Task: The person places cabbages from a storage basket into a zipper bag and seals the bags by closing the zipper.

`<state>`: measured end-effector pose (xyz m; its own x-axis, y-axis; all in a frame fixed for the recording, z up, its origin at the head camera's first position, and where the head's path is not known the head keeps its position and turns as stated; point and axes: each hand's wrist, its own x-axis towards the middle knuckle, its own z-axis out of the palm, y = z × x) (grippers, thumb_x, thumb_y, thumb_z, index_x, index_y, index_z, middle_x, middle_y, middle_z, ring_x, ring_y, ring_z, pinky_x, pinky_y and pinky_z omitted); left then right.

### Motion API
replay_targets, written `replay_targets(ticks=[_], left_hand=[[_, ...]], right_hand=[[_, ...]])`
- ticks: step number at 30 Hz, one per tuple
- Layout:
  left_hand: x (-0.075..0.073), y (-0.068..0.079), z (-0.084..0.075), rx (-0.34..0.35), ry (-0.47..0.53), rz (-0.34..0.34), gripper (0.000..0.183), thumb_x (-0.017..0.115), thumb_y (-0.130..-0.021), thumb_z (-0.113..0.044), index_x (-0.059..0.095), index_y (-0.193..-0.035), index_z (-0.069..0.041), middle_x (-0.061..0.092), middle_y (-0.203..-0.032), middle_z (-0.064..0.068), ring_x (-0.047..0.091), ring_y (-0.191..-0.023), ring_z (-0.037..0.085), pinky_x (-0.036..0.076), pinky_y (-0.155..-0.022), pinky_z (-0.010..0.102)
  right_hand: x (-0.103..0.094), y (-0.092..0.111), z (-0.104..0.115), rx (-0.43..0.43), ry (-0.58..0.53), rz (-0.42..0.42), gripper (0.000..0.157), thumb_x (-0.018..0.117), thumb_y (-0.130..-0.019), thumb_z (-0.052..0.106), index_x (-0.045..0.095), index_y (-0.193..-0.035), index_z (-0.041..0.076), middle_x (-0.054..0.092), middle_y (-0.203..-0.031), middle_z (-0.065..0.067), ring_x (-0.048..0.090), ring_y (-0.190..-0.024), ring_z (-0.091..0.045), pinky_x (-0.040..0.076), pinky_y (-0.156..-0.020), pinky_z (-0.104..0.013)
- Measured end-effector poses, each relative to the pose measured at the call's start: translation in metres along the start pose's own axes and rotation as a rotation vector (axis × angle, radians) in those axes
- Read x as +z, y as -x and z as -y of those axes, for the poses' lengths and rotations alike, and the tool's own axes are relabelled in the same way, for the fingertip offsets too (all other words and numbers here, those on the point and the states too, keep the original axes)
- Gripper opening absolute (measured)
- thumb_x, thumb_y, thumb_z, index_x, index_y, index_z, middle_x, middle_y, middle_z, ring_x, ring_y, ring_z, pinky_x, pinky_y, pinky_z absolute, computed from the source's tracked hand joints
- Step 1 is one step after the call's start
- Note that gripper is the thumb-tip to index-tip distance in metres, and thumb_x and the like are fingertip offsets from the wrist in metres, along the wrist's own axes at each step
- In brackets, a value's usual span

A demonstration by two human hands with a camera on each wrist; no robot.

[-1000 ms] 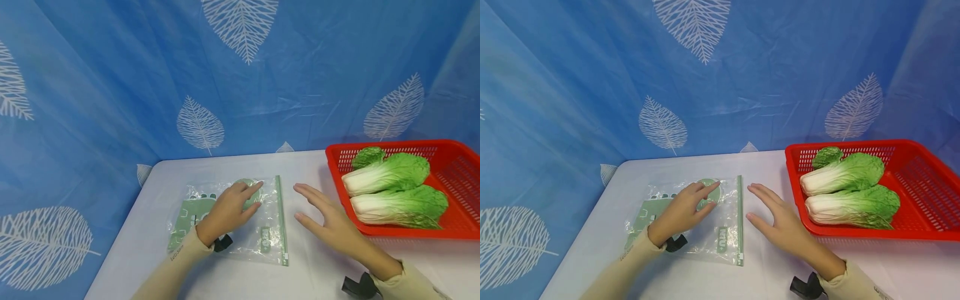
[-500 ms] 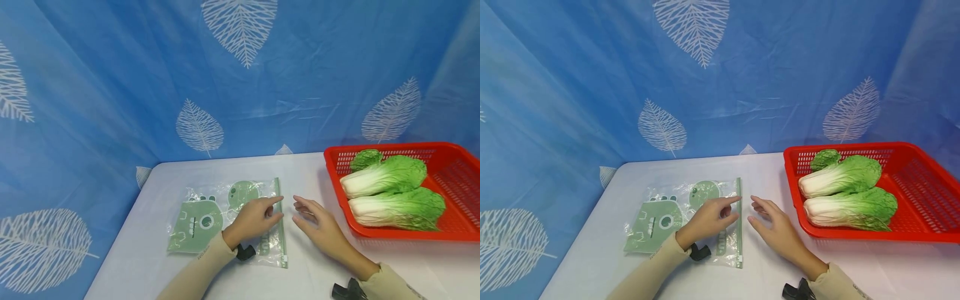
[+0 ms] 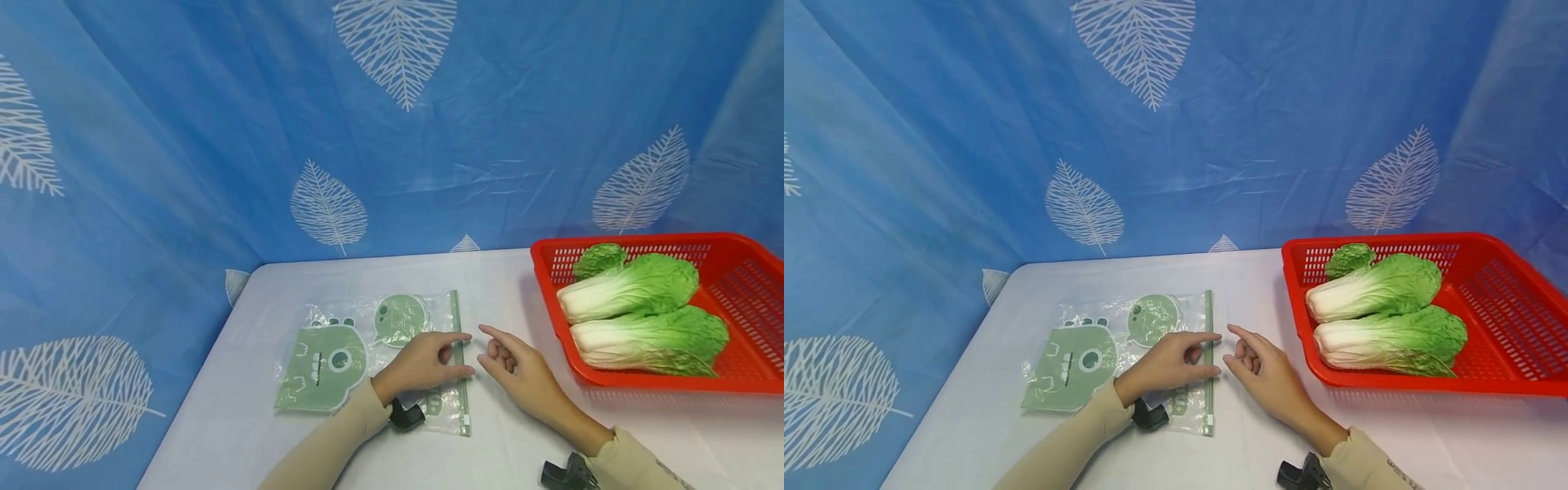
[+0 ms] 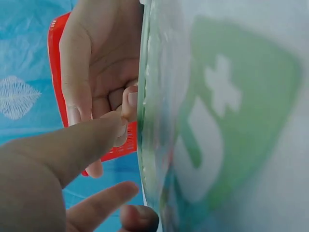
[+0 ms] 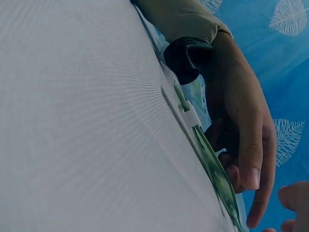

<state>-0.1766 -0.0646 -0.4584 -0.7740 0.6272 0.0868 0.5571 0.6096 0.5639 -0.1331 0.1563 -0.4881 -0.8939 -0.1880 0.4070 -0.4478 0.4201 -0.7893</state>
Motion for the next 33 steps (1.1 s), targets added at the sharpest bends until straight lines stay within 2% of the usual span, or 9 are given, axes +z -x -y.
replay_targets(ticks=[6,12,16,23,28,30,33], left_hand=[[0.004,-0.001,0.002,0.003,-0.026,-0.036,0.050,0.078,-0.089,-0.044,0.071,-0.131,-0.015,0.049,-0.068,-0.013,0.041,-0.059,0.000,0.037,-0.057,0.017],[0.008,0.001,0.010,-0.035,0.136,-0.130,0.032,0.082,-0.088,-0.032,0.072,-0.113,-0.014,0.055,-0.072,-0.012,0.046,-0.058,-0.001,0.042,-0.055,0.017],[0.007,0.002,0.014,-0.075,0.230,-0.137,0.025,0.084,-0.086,-0.024,0.072,-0.106,-0.014,0.060,-0.076,-0.012,0.051,-0.061,0.000,0.045,-0.056,0.018],[0.001,0.000,0.020,-0.144,0.371,-0.078,0.028,0.082,-0.086,-0.012,0.075,-0.113,-0.014,0.065,-0.078,-0.010,0.055,-0.057,0.004,0.048,-0.053,0.021],[0.003,0.001,0.016,-0.199,0.563,-0.073,0.035,0.082,-0.086,-0.010,0.076,-0.120,-0.010,0.069,-0.080,-0.007,0.061,-0.066,0.005,0.051,-0.060,0.020],[0.005,0.003,0.012,-0.202,0.640,-0.070,0.037,0.082,-0.086,-0.008,0.076,-0.123,-0.008,0.070,-0.081,-0.006,0.064,-0.071,0.006,0.052,-0.064,0.019],[0.007,0.002,0.005,-0.163,0.708,-0.080,0.038,0.081,-0.087,-0.008,0.074,-0.125,-0.006,0.070,-0.083,-0.004,0.065,-0.075,0.007,0.051,-0.066,0.019]], right_hand=[[-0.001,0.000,-0.002,0.008,0.010,0.014,0.048,0.074,-0.095,0.014,0.060,-0.140,0.005,0.056,-0.088,0.004,0.051,-0.069,-0.008,0.043,-0.060,-0.020],[-0.001,0.000,-0.003,0.000,0.022,0.018,0.049,0.075,-0.094,0.011,0.060,-0.139,0.002,0.057,-0.088,0.004,0.053,-0.069,-0.008,0.044,-0.061,-0.020],[0.000,0.001,-0.002,0.002,0.024,0.018,0.049,0.076,-0.093,0.010,0.061,-0.138,0.001,0.058,-0.088,0.004,0.053,-0.070,-0.008,0.045,-0.061,-0.019],[-0.001,-0.003,-0.002,0.025,0.021,0.031,0.050,0.076,-0.093,0.013,0.060,-0.139,0.002,0.058,-0.087,0.005,0.054,-0.070,-0.009,0.046,-0.062,-0.021],[0.000,0.000,0.000,0.047,0.007,0.039,0.053,0.074,-0.095,0.016,0.057,-0.144,0.004,0.061,-0.088,0.007,0.056,-0.071,-0.008,0.047,-0.064,-0.022],[0.000,0.003,0.002,0.049,-0.015,0.051,0.055,0.072,-0.097,0.016,0.053,-0.147,0.003,0.064,-0.090,0.007,0.059,-0.072,-0.008,0.049,-0.066,-0.022],[-0.001,0.006,0.003,0.046,-0.072,0.051,0.060,0.069,-0.099,0.013,0.046,-0.153,0.003,0.069,-0.094,0.005,0.064,-0.075,-0.010,0.052,-0.069,-0.023]])
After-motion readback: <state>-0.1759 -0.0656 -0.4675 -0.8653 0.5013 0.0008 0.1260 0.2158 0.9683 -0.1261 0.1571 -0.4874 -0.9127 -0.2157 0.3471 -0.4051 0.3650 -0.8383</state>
